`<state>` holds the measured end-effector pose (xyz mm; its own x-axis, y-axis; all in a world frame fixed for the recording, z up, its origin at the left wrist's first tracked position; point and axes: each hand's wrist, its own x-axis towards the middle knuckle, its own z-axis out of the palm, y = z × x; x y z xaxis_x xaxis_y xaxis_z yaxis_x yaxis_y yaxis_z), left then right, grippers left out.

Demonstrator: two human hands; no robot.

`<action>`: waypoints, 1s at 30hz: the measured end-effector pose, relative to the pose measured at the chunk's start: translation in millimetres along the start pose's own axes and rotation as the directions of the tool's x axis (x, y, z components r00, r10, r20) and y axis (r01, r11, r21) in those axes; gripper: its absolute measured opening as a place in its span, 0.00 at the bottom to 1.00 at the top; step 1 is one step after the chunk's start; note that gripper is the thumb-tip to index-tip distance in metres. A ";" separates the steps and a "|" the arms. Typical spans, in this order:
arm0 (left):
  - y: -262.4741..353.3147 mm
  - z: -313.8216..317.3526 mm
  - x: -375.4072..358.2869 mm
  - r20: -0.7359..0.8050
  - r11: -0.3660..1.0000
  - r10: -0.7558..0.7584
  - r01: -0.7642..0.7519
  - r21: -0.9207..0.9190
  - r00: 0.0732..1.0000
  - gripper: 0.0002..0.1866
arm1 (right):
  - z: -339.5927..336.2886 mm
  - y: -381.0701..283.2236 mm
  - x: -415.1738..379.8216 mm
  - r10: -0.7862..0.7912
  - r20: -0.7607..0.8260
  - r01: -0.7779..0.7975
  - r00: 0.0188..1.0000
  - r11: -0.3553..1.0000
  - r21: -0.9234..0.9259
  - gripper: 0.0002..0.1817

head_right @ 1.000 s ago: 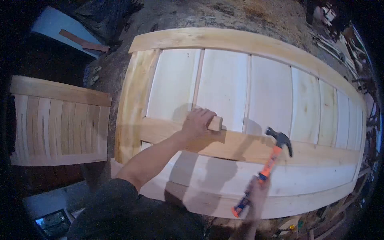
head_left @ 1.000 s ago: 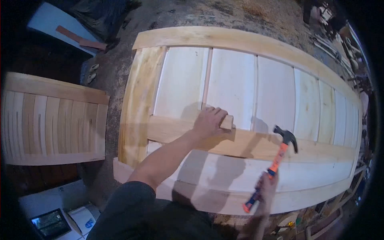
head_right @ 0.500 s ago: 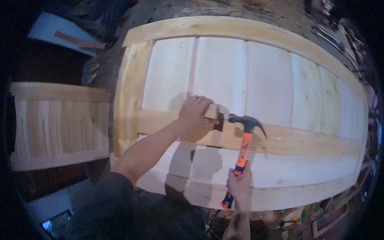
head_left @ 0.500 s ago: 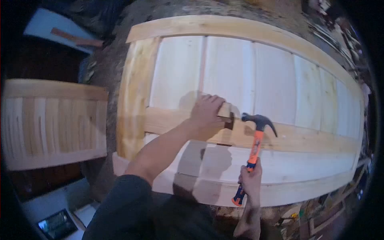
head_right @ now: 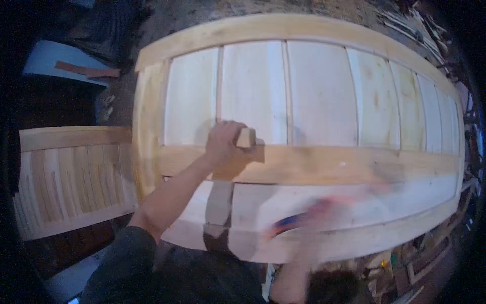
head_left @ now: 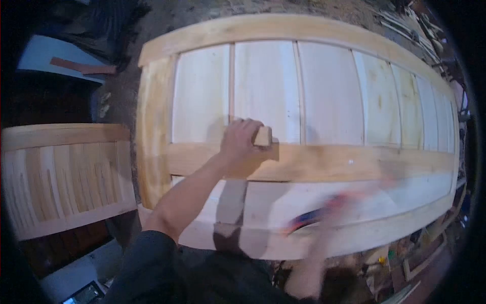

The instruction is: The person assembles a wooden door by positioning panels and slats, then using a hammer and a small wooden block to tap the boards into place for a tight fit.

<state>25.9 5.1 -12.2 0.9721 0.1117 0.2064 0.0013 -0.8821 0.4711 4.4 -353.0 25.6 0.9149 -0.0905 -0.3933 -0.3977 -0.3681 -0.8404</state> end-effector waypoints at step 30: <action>-7.7 -6.9 -4.8 0.088 0.988 -0.069 0.080 -0.130 0.994 0.34 | 0.9 -17.8 -33.2 0.206 0.134 -0.227 0.969 0.960 0.164 0.18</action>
<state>19.5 14.4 -11.0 0.9865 0.1320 0.0973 0.0488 -0.8030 0.5940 -19.0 -342.6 53.2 0.7956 -0.0398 -0.6045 -0.6007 -0.1815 -0.7786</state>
